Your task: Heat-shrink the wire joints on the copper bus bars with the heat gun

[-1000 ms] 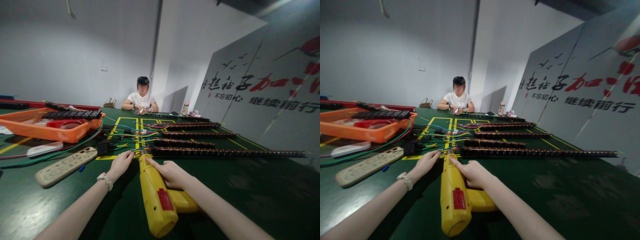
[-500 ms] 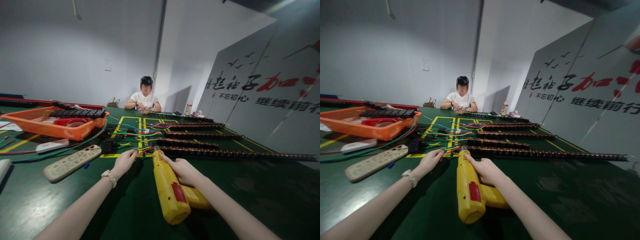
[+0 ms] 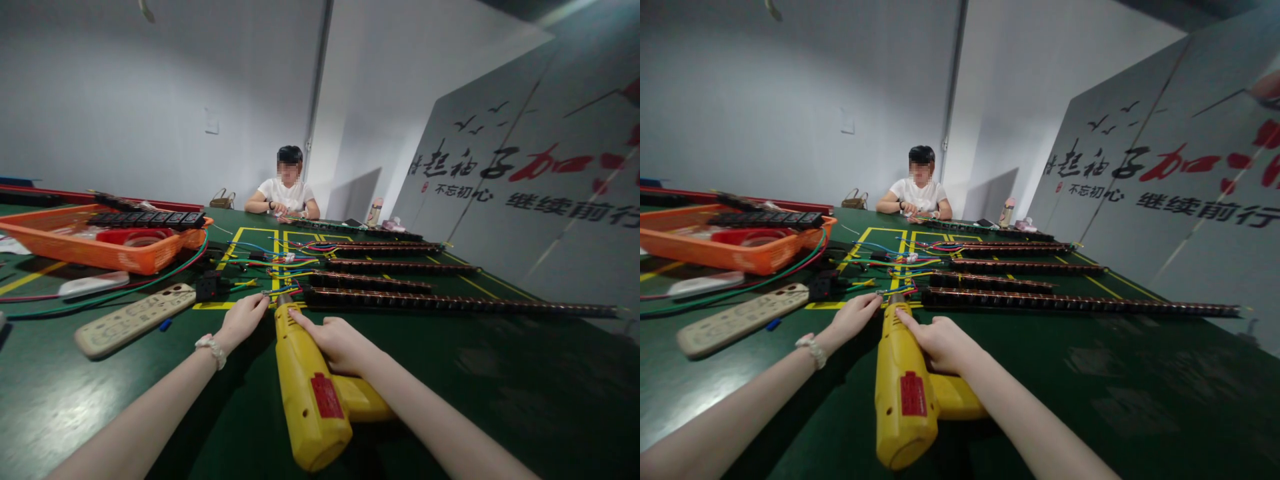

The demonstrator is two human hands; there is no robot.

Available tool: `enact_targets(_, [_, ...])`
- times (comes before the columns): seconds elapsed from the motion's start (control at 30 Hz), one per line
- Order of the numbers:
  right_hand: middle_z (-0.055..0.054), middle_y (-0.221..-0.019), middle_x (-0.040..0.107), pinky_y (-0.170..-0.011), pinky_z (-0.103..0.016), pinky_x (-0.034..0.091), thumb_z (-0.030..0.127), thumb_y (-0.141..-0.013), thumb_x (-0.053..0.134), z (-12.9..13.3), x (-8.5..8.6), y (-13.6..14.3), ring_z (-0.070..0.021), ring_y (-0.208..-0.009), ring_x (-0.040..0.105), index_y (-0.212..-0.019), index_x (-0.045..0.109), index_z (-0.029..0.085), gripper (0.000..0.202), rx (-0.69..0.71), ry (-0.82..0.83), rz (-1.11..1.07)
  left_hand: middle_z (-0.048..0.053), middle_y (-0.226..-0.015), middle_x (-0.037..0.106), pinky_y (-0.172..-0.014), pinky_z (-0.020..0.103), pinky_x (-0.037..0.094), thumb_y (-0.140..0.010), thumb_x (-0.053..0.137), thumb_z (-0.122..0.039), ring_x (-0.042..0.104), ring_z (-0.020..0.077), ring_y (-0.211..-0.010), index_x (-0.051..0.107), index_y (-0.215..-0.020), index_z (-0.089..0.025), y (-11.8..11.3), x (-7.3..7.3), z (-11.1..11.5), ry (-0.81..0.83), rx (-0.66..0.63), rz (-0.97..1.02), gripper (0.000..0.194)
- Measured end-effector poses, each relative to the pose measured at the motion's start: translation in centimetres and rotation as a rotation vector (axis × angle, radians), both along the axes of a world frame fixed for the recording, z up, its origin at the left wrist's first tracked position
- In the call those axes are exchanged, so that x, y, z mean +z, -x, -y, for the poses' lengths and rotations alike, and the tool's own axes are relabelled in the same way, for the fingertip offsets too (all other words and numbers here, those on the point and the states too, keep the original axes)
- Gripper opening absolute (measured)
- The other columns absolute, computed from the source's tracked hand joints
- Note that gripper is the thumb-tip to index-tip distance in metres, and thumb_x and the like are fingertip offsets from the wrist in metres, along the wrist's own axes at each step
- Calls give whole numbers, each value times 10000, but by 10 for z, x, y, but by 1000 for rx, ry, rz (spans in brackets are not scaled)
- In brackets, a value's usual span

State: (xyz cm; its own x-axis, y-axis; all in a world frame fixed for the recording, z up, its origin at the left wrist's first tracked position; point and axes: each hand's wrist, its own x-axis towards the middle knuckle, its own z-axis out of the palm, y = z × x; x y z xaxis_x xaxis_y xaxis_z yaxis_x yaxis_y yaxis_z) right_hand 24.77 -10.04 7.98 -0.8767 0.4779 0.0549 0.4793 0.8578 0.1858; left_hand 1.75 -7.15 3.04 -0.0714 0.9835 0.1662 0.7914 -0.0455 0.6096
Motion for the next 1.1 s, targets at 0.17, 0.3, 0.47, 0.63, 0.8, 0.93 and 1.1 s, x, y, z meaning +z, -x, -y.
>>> enact_targets(0.17, [-45,-817,671,-713,-320,358,167,-674,573,2,-2,7,-205,-630,571,-1442,27,118,943,32,28,-38,44,-881,666,-624,244,353,-851,307,-433,584,203,-817,620,-843,-218,2,-3,-3,1,1,-5,380])
enact_targets(0.3, [-59,-838,669,-701,-315,361,164,-720,523,2,-3,6,-196,-640,573,-1441,11,113,885,49,45,-59,40,-909,662,-640,245,357,-855,303,-434,582,204,-837,615,-842,-223,3,-4,-3,-27,-23,-3,377])
enact_targets(0.47, [-58,-797,660,-682,-306,366,151,-739,503,-4,-5,0,-181,-614,562,-1434,-32,92,878,64,45,-62,13,-736,631,-555,237,306,-854,290,-453,557,177,-692,564,-713,-214,2,-2,-1,-18,-20,-10,390])
enact_targets(0.63, [-46,-776,654,-650,-300,352,136,-724,512,-11,-3,-18,-176,-587,538,-1439,-22,139,893,-34,23,-26,-1,-638,591,-538,232,279,-849,298,-447,523,154,-616,496,-606,-200,1,-1,0,-31,-16,-6,400])
enact_targets(0.8, [-53,-734,634,-587,-287,318,134,-731,517,-15,-1,-38,-195,-595,511,-1440,12,141,870,-150,-23,7,-6,-625,585,-531,229,270,-848,305,-436,514,145,-598,486,-591,-197,1,1,2,-18,-20,6,396])
enact_targets(0.93, [-42,-701,620,-571,-283,307,140,-721,542,-15,-1,-42,-201,-601,500,-1438,8,126,895,-155,-54,11,-4,-632,590,-521,230,268,-851,309,-434,521,147,-606,491,-596,-196,1,2,2,-10,-12,11,393])
enact_targets(1.1, [-40,-698,626,-577,-286,314,139,-722,536,-13,0,-39,-194,-593,501,-1436,-5,113,896,-156,-81,27,-8,-637,589,-510,232,258,-849,308,-440,520,146,-605,497,-605,-199,1,2,2,-1,-2,15,392])
